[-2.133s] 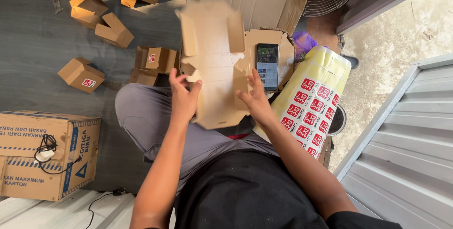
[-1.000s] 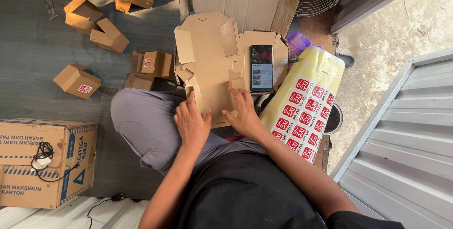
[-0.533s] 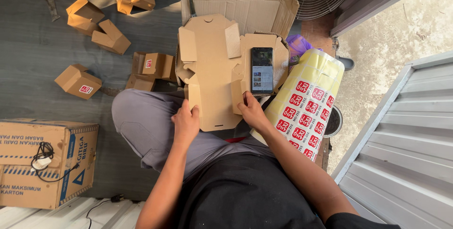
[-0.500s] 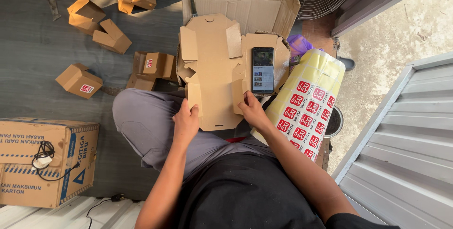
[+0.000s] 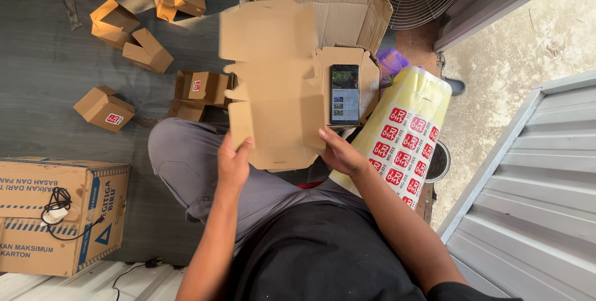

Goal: The person sits on the floor and folds flat die-cut cardboard blanks into boxes, pressing the sides and tucking the tabs to form each box, then sets finished boxes aside and picks up the next flat blank. A roll of stickers and a phone lie beside them.

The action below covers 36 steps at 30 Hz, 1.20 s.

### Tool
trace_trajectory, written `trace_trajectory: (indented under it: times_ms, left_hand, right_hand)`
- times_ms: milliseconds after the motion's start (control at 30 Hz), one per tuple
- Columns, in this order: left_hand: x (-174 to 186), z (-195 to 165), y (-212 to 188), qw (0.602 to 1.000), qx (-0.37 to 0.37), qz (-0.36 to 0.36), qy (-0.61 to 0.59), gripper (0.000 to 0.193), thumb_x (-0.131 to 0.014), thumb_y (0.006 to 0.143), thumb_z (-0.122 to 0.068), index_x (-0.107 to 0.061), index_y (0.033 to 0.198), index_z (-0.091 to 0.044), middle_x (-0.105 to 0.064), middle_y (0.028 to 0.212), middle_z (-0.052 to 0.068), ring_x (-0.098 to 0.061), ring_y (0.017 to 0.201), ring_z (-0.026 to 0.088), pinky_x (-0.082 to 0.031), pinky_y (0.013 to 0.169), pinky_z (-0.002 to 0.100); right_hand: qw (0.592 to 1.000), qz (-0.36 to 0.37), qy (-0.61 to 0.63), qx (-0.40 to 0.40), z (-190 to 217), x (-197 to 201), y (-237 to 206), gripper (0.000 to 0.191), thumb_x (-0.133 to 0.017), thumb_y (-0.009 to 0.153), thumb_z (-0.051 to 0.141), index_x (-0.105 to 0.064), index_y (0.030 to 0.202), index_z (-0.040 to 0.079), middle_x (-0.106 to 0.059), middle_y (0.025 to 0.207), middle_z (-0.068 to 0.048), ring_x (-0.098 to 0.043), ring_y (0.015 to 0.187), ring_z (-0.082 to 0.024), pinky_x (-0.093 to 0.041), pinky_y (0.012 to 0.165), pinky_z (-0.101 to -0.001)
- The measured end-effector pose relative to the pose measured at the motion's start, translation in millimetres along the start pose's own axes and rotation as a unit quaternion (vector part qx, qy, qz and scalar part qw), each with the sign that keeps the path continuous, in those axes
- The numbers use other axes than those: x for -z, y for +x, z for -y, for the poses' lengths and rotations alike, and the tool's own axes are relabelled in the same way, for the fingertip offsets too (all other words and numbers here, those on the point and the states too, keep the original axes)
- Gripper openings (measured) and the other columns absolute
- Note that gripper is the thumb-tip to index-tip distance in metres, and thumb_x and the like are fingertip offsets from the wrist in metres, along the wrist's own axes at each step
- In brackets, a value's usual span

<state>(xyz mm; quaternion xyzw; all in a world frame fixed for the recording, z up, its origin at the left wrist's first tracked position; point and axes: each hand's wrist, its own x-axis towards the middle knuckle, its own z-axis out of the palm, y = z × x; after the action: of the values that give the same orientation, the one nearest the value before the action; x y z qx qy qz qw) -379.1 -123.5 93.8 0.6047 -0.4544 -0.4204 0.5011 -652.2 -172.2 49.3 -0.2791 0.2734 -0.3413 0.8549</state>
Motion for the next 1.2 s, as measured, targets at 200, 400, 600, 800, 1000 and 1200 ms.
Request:
trace_trajectory:
  times_ms: [200,400,600,800,1000,1200]
  left_hand:
    - [24.7,-21.8,-1.4,0.996,-0.033,0.055,0.069,0.035,-0.062,0.104,-0.016,-0.062,0.137,-0.005,-0.074,0.117,0.011,-0.067,0.104,0.019,-0.052,0.093,0.03]
    - [1.8,-79.4,-21.9,0.954,-0.198,0.113,0.195,0.049,-0.057,0.102,-0.028,-0.056,0.146,-0.006,-0.059,0.148,0.015,-0.057,0.133,0.03,-0.045,0.11,0.04]
    - [-18.9,-131.2,-44.7,0.916,-0.097,0.389,-0.011,0.04,-0.052,0.104,-0.037,-0.066,0.134,-0.013,-0.045,0.159,0.017,-0.046,0.147,0.035,-0.04,0.114,0.042]
    - [-31.0,-156.9,-31.3,0.956,-0.034,0.291,0.034,0.047,-0.07,0.092,-0.031,-0.059,0.13,-0.005,-0.071,0.121,0.011,-0.07,0.112,0.027,-0.06,0.086,0.034]
    - [-27.2,-162.0,-28.2,0.976,0.01,0.101,0.192,0.026,-0.066,0.097,-0.026,-0.067,0.104,-0.001,-0.067,0.083,0.018,-0.066,0.065,0.031,-0.052,0.063,0.04]
    - [-11.4,-162.2,-30.5,0.982,-0.044,-0.032,0.183,0.021,-0.058,0.101,-0.018,-0.055,0.092,0.001,-0.062,0.076,0.019,-0.06,0.065,0.038,-0.047,0.062,0.045]
  right_hand:
    - [0.998,0.053,0.006,-0.024,-3.4,20.1,-10.8,0.065,-0.061,0.104,0.032,-0.035,0.157,0.007,-0.049,0.152,-0.008,-0.047,0.14,-0.022,-0.037,0.116,-0.0418]
    - [0.989,-0.102,-0.077,0.08,-6.0,-22.5,1.6,0.062,-0.063,0.101,0.029,-0.036,0.152,0.008,-0.054,0.14,-0.009,-0.053,0.128,-0.02,-0.044,0.108,-0.04]
    - [0.952,-0.163,-0.086,0.243,22.9,-62.6,-3.5,0.077,-0.072,0.096,0.037,-0.028,0.15,0.006,-0.049,0.145,-0.014,-0.05,0.131,-0.023,-0.045,0.107,-0.0388]
    - [0.942,-0.135,-0.146,0.271,44.2,-105.6,-24.8,0.082,-0.074,0.093,0.04,-0.025,0.151,0.009,-0.045,0.146,-0.016,-0.047,0.135,-0.026,-0.042,0.111,-0.0428]
    - [0.972,-0.153,-0.054,0.167,72.2,-116.9,-38.6,0.091,-0.075,0.084,0.049,-0.026,0.15,0.01,-0.039,0.149,-0.008,-0.041,0.139,-0.023,-0.038,0.112,-0.0444]
    - [0.722,-0.309,-0.484,0.386,62.3,-138.8,-63.9,0.086,-0.077,0.086,0.039,-0.029,0.149,0.006,-0.042,0.133,-0.01,-0.045,0.122,-0.023,-0.039,0.106,-0.0416]
